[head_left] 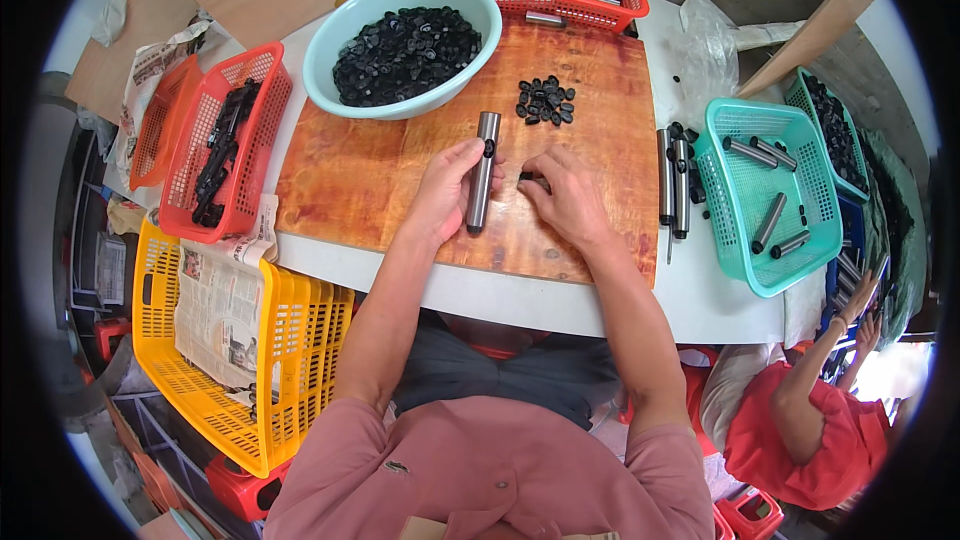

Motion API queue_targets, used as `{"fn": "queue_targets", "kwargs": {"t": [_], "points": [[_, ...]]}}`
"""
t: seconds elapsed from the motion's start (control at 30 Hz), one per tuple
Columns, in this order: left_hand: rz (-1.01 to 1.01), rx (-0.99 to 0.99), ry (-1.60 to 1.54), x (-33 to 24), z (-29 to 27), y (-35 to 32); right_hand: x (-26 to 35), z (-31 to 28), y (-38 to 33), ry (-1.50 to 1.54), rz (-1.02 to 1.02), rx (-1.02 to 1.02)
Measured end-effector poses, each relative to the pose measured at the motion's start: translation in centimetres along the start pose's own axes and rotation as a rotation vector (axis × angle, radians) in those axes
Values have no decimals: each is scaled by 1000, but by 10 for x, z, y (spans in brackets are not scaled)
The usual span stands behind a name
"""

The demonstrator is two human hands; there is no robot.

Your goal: The person assembles small black cylindrical components into a metal tube at a workbench. They pick up each piece, insert it into the tube, and place the completed assembly into a yellow basket. The process is repeated continuously with another person working nearby.

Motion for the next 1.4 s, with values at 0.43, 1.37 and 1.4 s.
{"fn": "queue_targets", "kwargs": {"t": [0.43, 1.37, 1.4], "points": [[-26, 145, -81, 7, 5, 0, -21, -8, -6, -136, 223, -92], [-163, 345, -202, 20, 20, -4, -25, -12, -12, 17, 327, 75], [-168, 350, -195, 21, 21, -3, -21, -17, -11, 41, 310, 12]]}}
Point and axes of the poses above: each hand's wrist, its own y-axis towards the middle knuckle, its own z-axis out of the palm, x = y × z, the point moved 10 cm from there along y, towards the middle knuckle, and after that the axes turned 10 degrees about -z, right-handed, at the moved point
